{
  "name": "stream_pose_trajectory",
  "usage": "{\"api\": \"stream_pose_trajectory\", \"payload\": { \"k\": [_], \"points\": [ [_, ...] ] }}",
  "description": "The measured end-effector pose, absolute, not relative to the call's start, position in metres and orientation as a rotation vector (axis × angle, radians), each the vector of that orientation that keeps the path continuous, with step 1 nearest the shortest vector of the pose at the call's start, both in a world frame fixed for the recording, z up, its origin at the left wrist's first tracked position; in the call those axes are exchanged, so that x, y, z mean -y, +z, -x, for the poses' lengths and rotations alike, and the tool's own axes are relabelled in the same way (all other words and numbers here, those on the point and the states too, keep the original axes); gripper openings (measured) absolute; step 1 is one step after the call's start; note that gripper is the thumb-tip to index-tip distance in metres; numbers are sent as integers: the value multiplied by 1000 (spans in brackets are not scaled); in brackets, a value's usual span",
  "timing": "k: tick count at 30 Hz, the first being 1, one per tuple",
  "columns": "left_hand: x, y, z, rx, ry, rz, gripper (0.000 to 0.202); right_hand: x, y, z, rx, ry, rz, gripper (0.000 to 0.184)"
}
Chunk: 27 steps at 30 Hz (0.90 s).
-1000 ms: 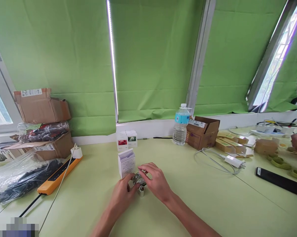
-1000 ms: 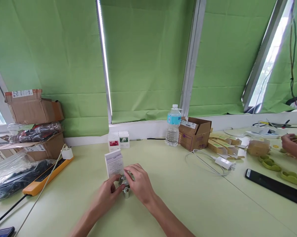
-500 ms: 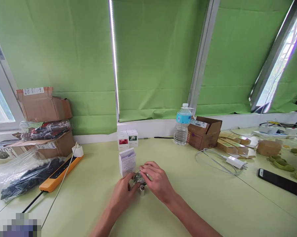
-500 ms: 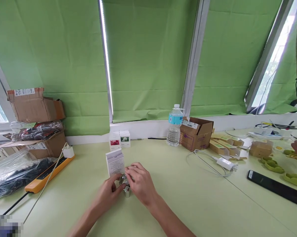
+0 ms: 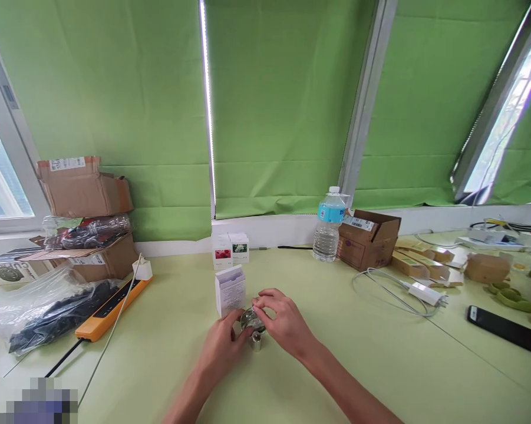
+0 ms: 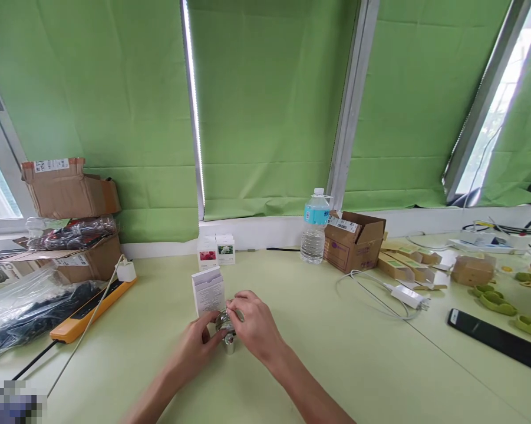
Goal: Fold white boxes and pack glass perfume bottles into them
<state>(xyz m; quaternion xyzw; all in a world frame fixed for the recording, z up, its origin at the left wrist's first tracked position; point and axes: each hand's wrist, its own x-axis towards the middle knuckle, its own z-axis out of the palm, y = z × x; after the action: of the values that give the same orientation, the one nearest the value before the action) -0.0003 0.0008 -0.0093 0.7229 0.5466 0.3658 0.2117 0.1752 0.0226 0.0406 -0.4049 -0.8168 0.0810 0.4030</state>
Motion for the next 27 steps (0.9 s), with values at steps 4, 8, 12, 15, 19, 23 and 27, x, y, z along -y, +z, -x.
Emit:
{"api": "stream_pose_trajectory", "payload": {
  "k": [4,8,12,15,19,23,27],
  "points": [
    [0,-7,0,-1504,1005,-2004,33,-19,45,-174,2177,53,984,22],
    [2,-2,-1,-1508,982,-1998,34,-15,48,-172,2225,-36,994,23],
    [4,2,0,-1508,962,-1995,35,-13,49,-171,2215,-53,1015,23],
    [4,2,1,-1510,965,-1998,34,-13,48,-171,2192,-29,1021,22],
    [3,1,0,-1483,981,-2011,31,-13,46,-171,2138,16,984,18],
    [1,-2,-1,-1486,991,-2018,30,-14,43,-171,2099,22,940,17],
    [1,-2,0,-1472,991,-2027,31,-14,42,-172,2069,0,928,18]
  ]
}}
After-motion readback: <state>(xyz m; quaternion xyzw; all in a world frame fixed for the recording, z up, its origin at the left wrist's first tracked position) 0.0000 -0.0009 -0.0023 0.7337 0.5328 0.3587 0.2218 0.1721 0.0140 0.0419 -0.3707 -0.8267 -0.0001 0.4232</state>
